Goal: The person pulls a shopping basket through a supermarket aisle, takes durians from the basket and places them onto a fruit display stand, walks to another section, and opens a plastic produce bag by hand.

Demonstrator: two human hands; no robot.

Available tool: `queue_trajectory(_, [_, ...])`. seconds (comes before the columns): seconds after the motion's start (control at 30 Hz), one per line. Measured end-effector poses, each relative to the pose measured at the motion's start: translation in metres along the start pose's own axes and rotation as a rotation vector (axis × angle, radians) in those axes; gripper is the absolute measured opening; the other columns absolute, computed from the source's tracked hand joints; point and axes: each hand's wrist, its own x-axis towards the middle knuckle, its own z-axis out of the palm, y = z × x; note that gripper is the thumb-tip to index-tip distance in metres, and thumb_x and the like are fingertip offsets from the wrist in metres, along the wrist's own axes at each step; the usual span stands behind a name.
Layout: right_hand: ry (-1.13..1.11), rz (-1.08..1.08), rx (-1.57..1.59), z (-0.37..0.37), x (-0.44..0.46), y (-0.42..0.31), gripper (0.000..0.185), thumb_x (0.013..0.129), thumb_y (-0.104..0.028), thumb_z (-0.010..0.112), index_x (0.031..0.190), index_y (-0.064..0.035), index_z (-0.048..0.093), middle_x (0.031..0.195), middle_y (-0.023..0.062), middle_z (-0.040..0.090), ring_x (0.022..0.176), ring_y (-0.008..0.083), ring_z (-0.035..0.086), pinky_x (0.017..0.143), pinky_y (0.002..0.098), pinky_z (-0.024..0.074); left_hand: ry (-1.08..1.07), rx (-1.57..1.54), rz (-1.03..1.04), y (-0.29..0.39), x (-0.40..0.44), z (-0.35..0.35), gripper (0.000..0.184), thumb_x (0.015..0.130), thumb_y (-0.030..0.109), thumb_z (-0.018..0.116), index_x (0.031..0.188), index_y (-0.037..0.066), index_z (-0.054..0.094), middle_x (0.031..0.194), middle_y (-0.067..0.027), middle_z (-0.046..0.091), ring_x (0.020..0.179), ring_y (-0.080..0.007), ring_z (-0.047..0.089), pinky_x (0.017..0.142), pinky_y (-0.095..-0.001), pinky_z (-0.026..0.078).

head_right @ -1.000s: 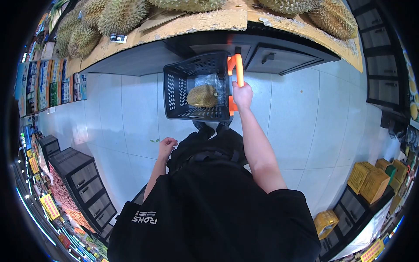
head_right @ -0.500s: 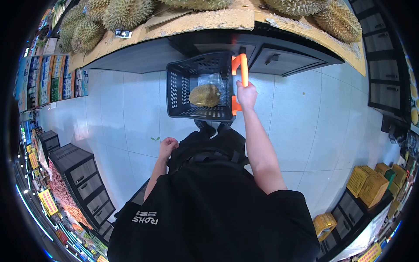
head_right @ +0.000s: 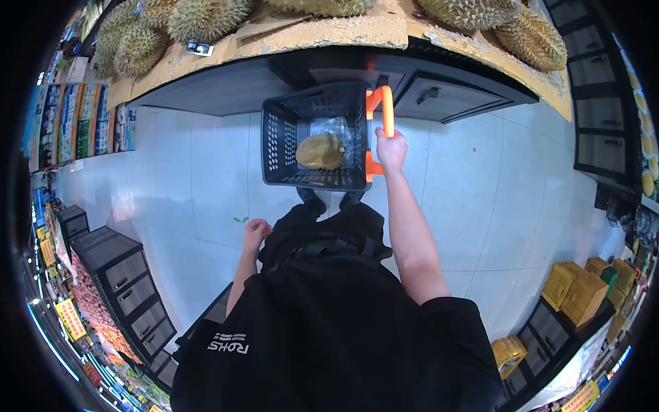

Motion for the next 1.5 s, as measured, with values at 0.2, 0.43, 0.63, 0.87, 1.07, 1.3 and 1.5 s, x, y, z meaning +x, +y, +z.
queue_trajectory(0.2, [0.005,-0.002,0.008,0.005,0.006,0.009,0.035,0.079,-0.032,0.07,0.093,0.001,0.066,0.074,0.0159,0.063,0.069,0.0286,0.061,0.064,0.0386,0.0475,0.051,-0.051,-0.022,0.002,0.015,-0.031,0.017,0.09,0.016,0.058,0.099,0.002,0.06,0.085,-0.0097,0.066,0.075,-0.0183,0.065,0.07,-0.0298,0.053])
queue_trajectory(0.43, [0.202,-0.113,-0.191,-0.003,-0.015,-0.008,0.039,0.078,-0.036,0.07,0.096,-0.0012,0.066,0.078,0.0204,0.066,0.079,0.0373,0.066,0.07,0.0442,0.0507,0.026,-0.054,-0.031,-0.001,0.067,-0.092,0.019,0.09,0.02,0.058,0.1,0.004,0.06,0.085,-0.0081,0.067,0.075,-0.0165,0.065,0.067,-0.028,0.05])
queue_trajectory(0.63, [0.359,-0.164,-0.499,0.008,-0.048,-0.018,0.062,0.081,-0.028,0.066,0.134,-0.008,0.04,0.117,0.0224,0.058,0.101,0.0387,0.059,0.083,0.0463,0.0487,0.013,-0.071,-0.036,0.02,0.121,-0.163,0.017,0.091,0.02,0.057,0.101,0.006,0.06,0.085,-0.0066,0.067,0.074,-0.0159,0.065,0.065,-0.0281,0.049])
queue_trajectory(0.87, [0.537,-0.244,-0.653,0.028,-0.136,-0.004,0.079,0.079,-0.023,0.067,0.141,0.004,0.025,0.135,0.0278,0.041,0.119,0.044,0.045,0.098,0.0446,0.0405,-0.073,0.124,-0.109,0.033,0.159,-0.205,0.017,0.091,0.02,0.055,0.101,0.007,0.06,0.085,-0.0062,0.067,0.073,-0.0155,0.065,0.064,-0.0287,0.048])
queue_trajectory(1.07, [0.221,-0.134,-0.377,0.078,-0.221,0.016,0.045,0.081,-0.023,0.066,0.118,0.0019,0.057,0.117,0.0232,0.059,0.107,0.0365,0.058,0.093,0.0415,0.0455,-0.236,0.162,-0.082,0.062,0.184,-0.174,0.019,0.092,0.021,0.055,0.103,0.006,0.061,0.087,-0.0062,0.067,0.075,-0.0151,0.065,0.065,-0.0279,0.049])
queue_trajectory(1.3, [-0.307,0.28,-0.107,0.118,-0.205,0.023,0.032,0.081,-0.027,0.065,0.101,-0.0026,0.068,0.096,0.0165,0.069,0.094,0.0277,0.066,0.085,0.0363,0.0505,-0.333,0.17,-0.088,0.072,0.18,-0.092,0.026,0.093,0.022,0.056,0.112,0.005,0.058,0.097,-0.0097,0.067,0.084,-0.0175,0.066,0.074,-0.0305,0.051])
queue_trajectory(1.5, [-0.583,0.077,-0.481,0.173,-0.151,0.057,0.04,0.079,-0.035,0.064,0.109,-0.0076,0.065,0.102,0.0133,0.068,0.099,0.0306,0.064,0.086,0.0415,0.0497,-0.231,0.099,-0.146,0.049,0.162,-0.054,0.031,0.093,0.022,0.054,0.119,0.004,0.054,0.11,-0.0126,0.062,0.097,-0.0222,0.063,0.084,-0.0337,0.05])
